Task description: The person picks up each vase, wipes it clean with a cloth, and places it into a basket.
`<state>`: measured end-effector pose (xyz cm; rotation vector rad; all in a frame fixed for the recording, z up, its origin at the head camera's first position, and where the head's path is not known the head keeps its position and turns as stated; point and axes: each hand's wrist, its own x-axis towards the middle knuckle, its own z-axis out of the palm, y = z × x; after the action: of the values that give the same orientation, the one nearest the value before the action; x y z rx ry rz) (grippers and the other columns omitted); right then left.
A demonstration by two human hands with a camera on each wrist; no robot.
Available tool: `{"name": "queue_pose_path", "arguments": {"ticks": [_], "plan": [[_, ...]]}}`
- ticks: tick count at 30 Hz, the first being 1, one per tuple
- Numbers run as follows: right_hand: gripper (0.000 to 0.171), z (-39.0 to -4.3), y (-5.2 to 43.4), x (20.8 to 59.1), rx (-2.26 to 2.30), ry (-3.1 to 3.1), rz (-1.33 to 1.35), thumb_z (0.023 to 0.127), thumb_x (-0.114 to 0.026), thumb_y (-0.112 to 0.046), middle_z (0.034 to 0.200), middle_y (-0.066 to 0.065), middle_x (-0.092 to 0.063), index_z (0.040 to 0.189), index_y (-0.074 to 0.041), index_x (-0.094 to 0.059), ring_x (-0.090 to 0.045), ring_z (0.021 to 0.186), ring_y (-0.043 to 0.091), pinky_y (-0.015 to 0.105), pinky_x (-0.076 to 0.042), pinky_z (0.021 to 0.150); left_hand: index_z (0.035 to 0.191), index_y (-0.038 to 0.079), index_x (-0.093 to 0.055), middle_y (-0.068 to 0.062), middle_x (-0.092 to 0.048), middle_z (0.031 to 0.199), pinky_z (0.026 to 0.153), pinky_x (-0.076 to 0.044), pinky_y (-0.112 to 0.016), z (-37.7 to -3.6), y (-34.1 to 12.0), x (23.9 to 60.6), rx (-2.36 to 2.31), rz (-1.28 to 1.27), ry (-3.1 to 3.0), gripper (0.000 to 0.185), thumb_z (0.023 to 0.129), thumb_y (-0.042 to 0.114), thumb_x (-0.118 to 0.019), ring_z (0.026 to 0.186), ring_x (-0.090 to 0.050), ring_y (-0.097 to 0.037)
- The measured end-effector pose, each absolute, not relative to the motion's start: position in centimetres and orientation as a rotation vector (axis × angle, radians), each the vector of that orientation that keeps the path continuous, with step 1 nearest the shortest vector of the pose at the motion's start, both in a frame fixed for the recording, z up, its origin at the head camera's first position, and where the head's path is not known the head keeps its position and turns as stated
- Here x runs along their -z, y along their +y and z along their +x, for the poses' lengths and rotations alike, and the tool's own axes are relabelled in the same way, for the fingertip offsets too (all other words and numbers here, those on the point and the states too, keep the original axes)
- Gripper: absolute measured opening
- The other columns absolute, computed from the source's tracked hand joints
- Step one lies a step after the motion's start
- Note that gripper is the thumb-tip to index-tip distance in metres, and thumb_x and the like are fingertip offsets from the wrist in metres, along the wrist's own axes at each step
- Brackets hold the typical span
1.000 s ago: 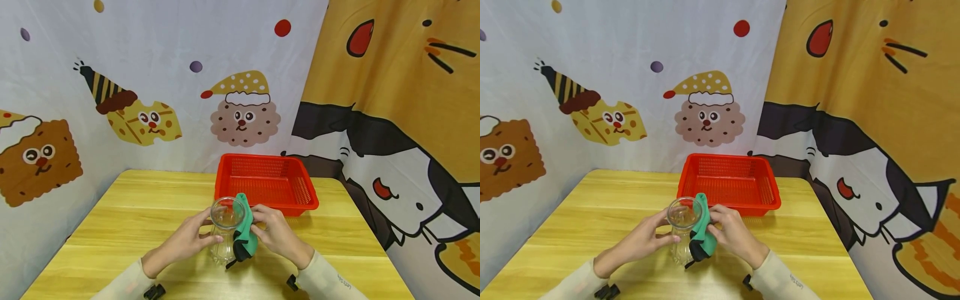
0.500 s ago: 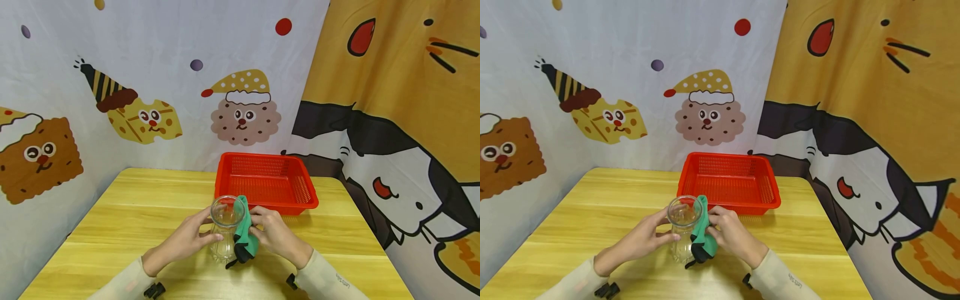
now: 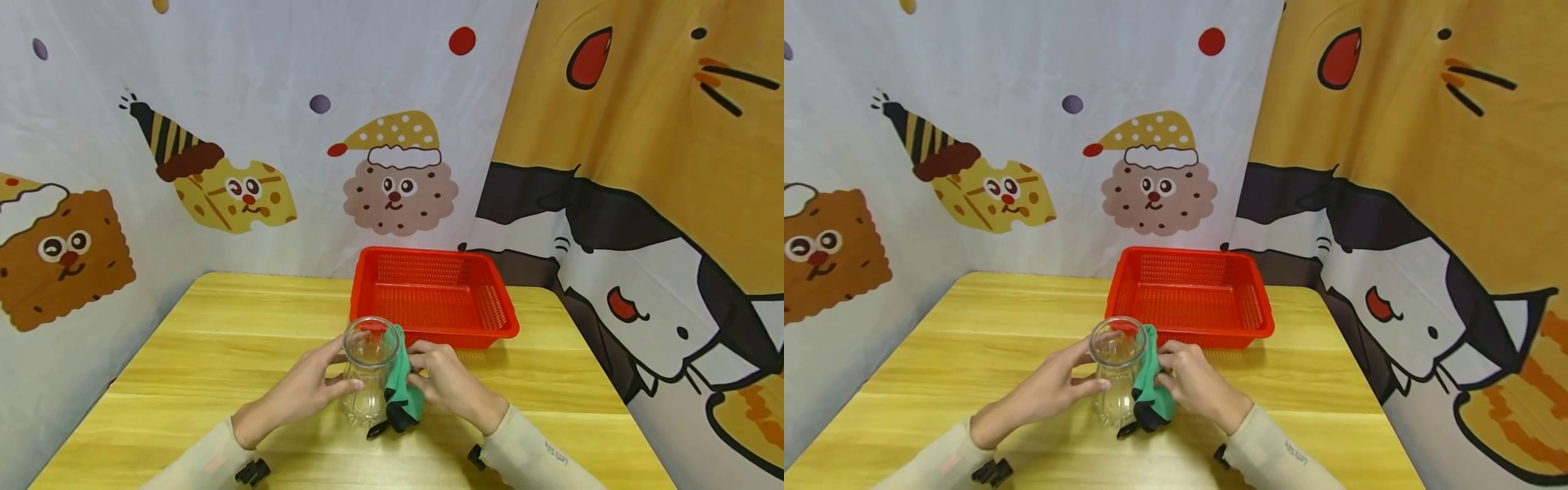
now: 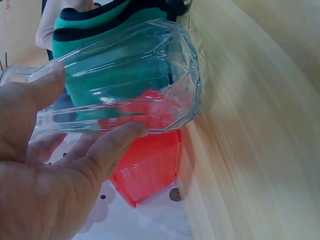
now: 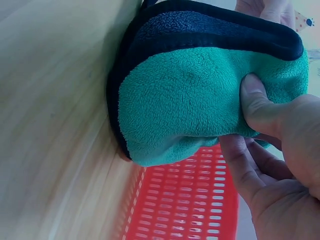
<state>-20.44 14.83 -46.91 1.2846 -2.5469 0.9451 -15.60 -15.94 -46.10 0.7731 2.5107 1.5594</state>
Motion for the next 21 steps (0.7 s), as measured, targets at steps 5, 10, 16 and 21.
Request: {"name": "queue_pose_path", "arguments": {"ticks": [5, 10, 16, 21], "plan": [[0.021, -20.5, 14.9, 47.1, -0.918, -2.597, 1.289, 0.098, -0.087, 0.009, 0.118, 0.011, -0.085, 0.110, -0.007, -0.092, -0.086, 0.101, 0.022, 0.022, -0.074, 0.083, 0.180, 0.021, -0.043, -0.027, -0.059, 0.172, 0.103, -0.074, -0.038, -15.7, -16.0, 46.1, -1.555, 0.788, 2.521, 0.080, 0.110, 0.023, -0.084, 0.146, -0.068, -0.061], [0.015, -20.6, 14.9, 47.5, -0.864, -2.658, 1.304, 0.098, -0.088, 0.007, 0.119, 0.015, -0.085, 0.107, -0.006, -0.091, -0.085, 0.100, 0.021, 0.018, -0.071, 0.083, 0.179, 0.022, -0.044, -0.024, -0.060, 0.172, 0.104, -0.073, -0.038, -15.8, -16.0, 46.2, -1.553, 0.781, 2.515, 0.080, 0.110, 0.022, -0.084, 0.146, -0.068, -0.060], [0.011, -20.7, 14.8, 48.1, -0.804, -2.787, 1.302, 0.099, -0.089, 0.004, 0.117, 0.015, -0.086, 0.098, -0.007, -0.089, -0.084, 0.106, 0.026, 0.021, -0.073, 0.085, 0.179, 0.025, -0.045, -0.021, -0.059, 0.174, 0.104, -0.073, -0.037, -15.9, -15.9, 46.4, -1.555, 0.773, 2.506, 0.081, 0.109, 0.021, -0.085, 0.148, -0.068, -0.058], [0.012, -20.7, 14.9, 48.4, -0.845, -2.827, 1.308, 0.098, -0.089, 0.005, 0.103, 0.008, -0.083, 0.094, -0.006, -0.088, -0.072, 0.091, 0.006, 0.014, -0.064, 0.070, 0.178, 0.023, -0.045, -0.022, -0.059, 0.173, 0.104, -0.073, -0.037, -15.8, -15.8, 46.5, -1.543, 0.761, 2.529, 0.080, 0.109, 0.021, -0.085, 0.148, -0.068, -0.059]]}}
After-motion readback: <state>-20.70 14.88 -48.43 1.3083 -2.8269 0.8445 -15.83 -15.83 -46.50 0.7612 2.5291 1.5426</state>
